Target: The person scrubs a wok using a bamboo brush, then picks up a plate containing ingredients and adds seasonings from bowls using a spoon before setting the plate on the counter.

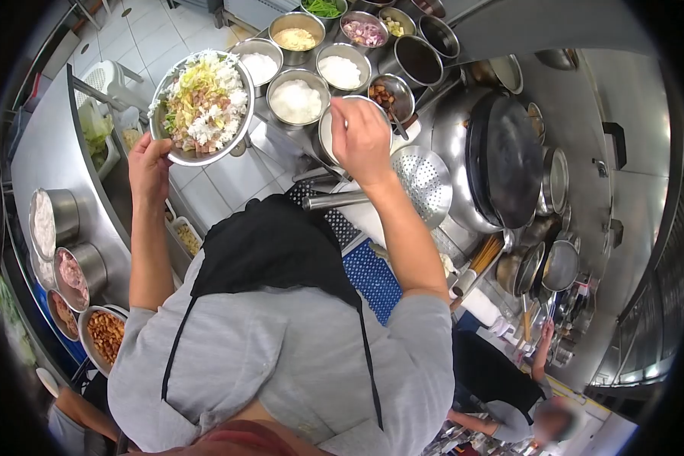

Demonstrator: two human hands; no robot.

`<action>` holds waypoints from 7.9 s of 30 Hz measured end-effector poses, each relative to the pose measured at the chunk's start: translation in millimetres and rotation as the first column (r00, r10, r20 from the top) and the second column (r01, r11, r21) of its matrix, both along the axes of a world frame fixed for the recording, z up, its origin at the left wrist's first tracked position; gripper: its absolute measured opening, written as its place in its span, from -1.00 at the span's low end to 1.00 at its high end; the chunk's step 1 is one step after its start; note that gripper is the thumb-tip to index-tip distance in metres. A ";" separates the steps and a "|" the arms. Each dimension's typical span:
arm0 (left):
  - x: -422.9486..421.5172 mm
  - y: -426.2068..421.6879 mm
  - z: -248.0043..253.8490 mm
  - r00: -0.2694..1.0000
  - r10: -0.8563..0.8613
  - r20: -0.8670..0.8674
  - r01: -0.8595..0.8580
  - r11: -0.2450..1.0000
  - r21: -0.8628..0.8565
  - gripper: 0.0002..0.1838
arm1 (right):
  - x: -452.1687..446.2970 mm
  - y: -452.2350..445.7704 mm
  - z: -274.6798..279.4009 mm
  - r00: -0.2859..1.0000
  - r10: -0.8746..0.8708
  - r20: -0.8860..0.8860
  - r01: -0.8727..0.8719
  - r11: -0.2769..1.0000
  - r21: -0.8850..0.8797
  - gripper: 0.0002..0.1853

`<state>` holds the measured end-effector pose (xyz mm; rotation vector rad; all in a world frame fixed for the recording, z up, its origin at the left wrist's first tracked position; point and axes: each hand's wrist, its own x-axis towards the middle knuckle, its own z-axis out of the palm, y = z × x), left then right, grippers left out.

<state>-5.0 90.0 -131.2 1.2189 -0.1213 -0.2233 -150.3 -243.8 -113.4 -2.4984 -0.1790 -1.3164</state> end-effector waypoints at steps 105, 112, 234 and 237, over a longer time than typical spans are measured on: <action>10.7 -52.7 -3.6 0.987 0.002 -0.158 0.008 0.998 0.065 -0.88 | 91.5 -48.5 46.7 0.982 0.093 0.162 -0.147 -0.154 0.977 -0.84; 22.6 -76.0 -4.9 0.985 -0.029 -0.169 0.035 0.999 0.034 -0.94 | 56.8 9.8 70.1 0.986 0.108 0.128 -0.167 0.562 0.810 -0.83; -263.7 -236.8 15.8 0.319 -0.946 -0.064 0.944 0.311 0.109 -0.66 | -476.4 74.7 -129.7 0.591 -0.517 -0.620 0.765 0.113 0.634 -0.54; -321.9 -256.2 -2.1 0.082 -0.989 -0.125 0.994 0.072 0.085 -0.75 | -528.0 145.9 -157.5 0.223 -0.689 -0.690 0.897 -0.132 0.421 -0.62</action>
